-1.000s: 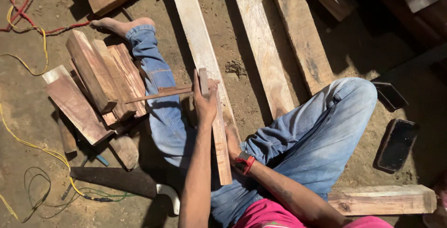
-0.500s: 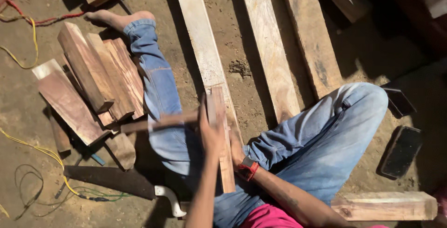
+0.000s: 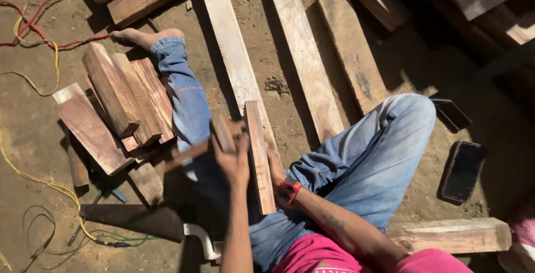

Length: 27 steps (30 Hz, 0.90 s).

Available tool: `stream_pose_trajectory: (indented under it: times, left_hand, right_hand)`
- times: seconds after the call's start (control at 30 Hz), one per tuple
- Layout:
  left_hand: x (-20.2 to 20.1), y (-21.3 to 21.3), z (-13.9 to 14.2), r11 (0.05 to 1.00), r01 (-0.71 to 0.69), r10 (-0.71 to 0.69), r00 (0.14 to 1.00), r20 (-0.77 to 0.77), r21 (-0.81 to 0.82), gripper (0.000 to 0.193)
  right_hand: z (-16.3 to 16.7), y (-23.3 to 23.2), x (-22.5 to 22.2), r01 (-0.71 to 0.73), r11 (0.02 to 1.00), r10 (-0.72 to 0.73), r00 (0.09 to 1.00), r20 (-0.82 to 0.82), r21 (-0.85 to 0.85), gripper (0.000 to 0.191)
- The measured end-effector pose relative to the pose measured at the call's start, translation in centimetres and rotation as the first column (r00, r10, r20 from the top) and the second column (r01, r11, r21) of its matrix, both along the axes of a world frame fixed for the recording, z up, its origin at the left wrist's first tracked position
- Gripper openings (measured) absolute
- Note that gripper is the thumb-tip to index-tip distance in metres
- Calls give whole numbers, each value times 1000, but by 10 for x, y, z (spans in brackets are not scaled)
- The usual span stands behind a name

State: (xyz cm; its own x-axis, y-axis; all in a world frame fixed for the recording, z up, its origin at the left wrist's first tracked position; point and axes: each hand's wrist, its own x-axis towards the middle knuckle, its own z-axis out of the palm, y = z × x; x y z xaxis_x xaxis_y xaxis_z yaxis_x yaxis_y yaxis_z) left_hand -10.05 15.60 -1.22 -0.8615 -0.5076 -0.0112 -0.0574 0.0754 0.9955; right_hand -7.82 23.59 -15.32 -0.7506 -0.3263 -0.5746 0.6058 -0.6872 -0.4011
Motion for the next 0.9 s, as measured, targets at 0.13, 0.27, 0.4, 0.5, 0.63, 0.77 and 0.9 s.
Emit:
stream_pose_trajectory:
  times: [0.13,0.27,0.4,0.5,0.63,0.77,0.9]
  left_hand:
    - [73,18,9,992,48,-50,999,-12,-120,90]
    - [98,21,-7,996,-11,4,997,-75,-90,87]
    - [89,1,-15,988,-57,66,996,-59,145,72]
    - [69,-42,-2,988,-137,119,971,-206,-73,60]
    - [20,-158,35,952,-180,95,941,-324,-246,108]
    - [-20,-273,51,475,-386,118,918,-378,-791,95]
    - [-17,-269,18,634,-419,103,879,-466,-650,92]
  right_hand:
    - [-10,8,0,-27,999,29,997,-78,18,49]
    - [-5,10,5,-103,995,102,992,-67,-6,54]
    - [19,6,-4,-294,948,276,950,-146,-122,63]
    - [35,30,-36,-194,898,405,715,-570,394,69]
    - [49,135,-109,413,86,599,706,-378,907,77]
    - [59,243,-156,217,-467,386,922,-23,857,95]
    - [65,273,-184,161,-374,291,955,-50,913,99]
